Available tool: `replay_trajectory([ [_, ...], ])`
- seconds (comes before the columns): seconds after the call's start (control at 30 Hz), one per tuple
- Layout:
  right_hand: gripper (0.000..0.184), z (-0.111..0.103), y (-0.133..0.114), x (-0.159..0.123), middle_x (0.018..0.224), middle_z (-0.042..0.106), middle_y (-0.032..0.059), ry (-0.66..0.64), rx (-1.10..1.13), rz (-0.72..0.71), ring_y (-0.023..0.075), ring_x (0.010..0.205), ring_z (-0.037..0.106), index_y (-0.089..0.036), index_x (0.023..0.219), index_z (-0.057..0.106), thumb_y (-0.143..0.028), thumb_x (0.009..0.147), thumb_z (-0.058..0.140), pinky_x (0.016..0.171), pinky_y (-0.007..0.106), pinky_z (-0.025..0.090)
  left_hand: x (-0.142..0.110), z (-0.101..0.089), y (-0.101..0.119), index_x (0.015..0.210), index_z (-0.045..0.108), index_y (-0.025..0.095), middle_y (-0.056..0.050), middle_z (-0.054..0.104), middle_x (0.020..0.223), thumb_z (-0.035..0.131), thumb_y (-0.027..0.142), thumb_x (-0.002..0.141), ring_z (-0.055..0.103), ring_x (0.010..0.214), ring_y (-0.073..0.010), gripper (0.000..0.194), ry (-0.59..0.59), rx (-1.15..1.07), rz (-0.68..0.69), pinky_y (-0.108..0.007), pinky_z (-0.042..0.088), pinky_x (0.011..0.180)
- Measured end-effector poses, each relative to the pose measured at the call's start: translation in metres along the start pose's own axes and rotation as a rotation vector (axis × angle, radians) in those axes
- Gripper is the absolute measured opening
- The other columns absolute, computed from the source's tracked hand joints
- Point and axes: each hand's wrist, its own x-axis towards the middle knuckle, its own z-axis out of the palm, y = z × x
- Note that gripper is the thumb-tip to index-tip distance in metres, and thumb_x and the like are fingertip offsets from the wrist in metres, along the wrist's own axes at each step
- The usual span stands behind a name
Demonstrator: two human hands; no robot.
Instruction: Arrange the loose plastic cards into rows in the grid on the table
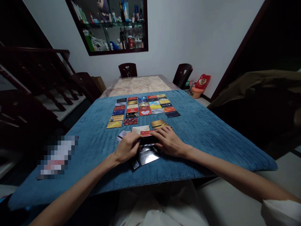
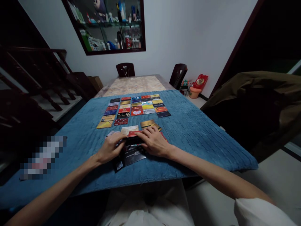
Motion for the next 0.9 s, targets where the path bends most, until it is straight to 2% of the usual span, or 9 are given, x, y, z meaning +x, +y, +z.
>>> replay_trajectory([
  [0.1, 0.052, -0.002, -0.002, 0.004, 0.114, 0.065, 0.0149, 0.003, -0.062, -0.005, 0.0288, 0.103, 0.05, -0.013, 0.139, 0.051, -0.031, 0.091, 0.061, 0.09, 0.045, 0.038, 0.002, -0.005, -0.001, 0.101, 0.067, 0.018, -0.005, 0.073, 0.093, 0.048, 0.01, 0.087, 0.065, 0.088, -0.0188, 0.024, -0.003, -0.001, -0.027, -0.034, 0.052, 0.083],
  [0.33, 0.039, 0.0, -0.002, 0.011, 0.106, 0.067, 0.0124, 0.091, -0.158, -0.039, 0.027, 0.099, 0.051, -0.015, 0.131, 0.058, -0.034, 0.098, 0.053, 0.093, 0.044, 0.037, 0.003, -0.007, -0.007, 0.103, 0.066, 0.018, -0.006, 0.073, 0.097, 0.048, 0.009, 0.087, 0.067, 0.09, -0.0194, 0.025, 0.007, -0.029, -0.097, -0.034, 0.052, 0.083],
  [0.53, 0.043, 0.001, 0.001, 0.019, 0.103, 0.068, 0.0123, 0.104, -0.14, -0.039, 0.0277, 0.099, 0.053, -0.013, 0.133, 0.056, -0.036, 0.097, 0.053, 0.09, 0.044, 0.038, 0.001, -0.005, -0.014, 0.121, 0.058, 0.016, -0.008, 0.072, 0.104, 0.051, 0.011, 0.088, 0.067, 0.094, -0.0195, 0.033, 0.091, -0.014, -0.091, -0.035, 0.053, 0.086],
  [0.7, 0.042, -0.001, 0.005, 0.026, 0.102, 0.068, 0.014, 0.108, -0.123, -0.049, 0.0286, 0.098, 0.053, -0.011, 0.13, 0.057, -0.033, 0.095, 0.052, 0.088, 0.045, 0.039, 0.004, -0.012, -0.01, 0.124, 0.056, 0.016, -0.012, 0.068, 0.113, 0.057, 0.014, 0.086, 0.062, 0.104, -0.0248, 0.038, 0.026, 0.134, -0.021, -0.042, 0.051, 0.092],
  [0.9, 0.043, -0.002, 0.012, 0.035, 0.109, 0.069, 0.0162, 0.048, -0.101, -0.058, 0.0284, 0.096, 0.054, -0.01, 0.129, 0.056, -0.033, 0.092, 0.055, 0.086, 0.044, 0.039, 0.006, -0.015, -0.014, 0.136, 0.049, 0.014, -0.02, 0.056, 0.132, 0.063, 0.022, 0.083, 0.052, 0.123, -0.0336, 0.055, 0.02, 0.323, 0.051, -0.053, 0.046, 0.101],
])
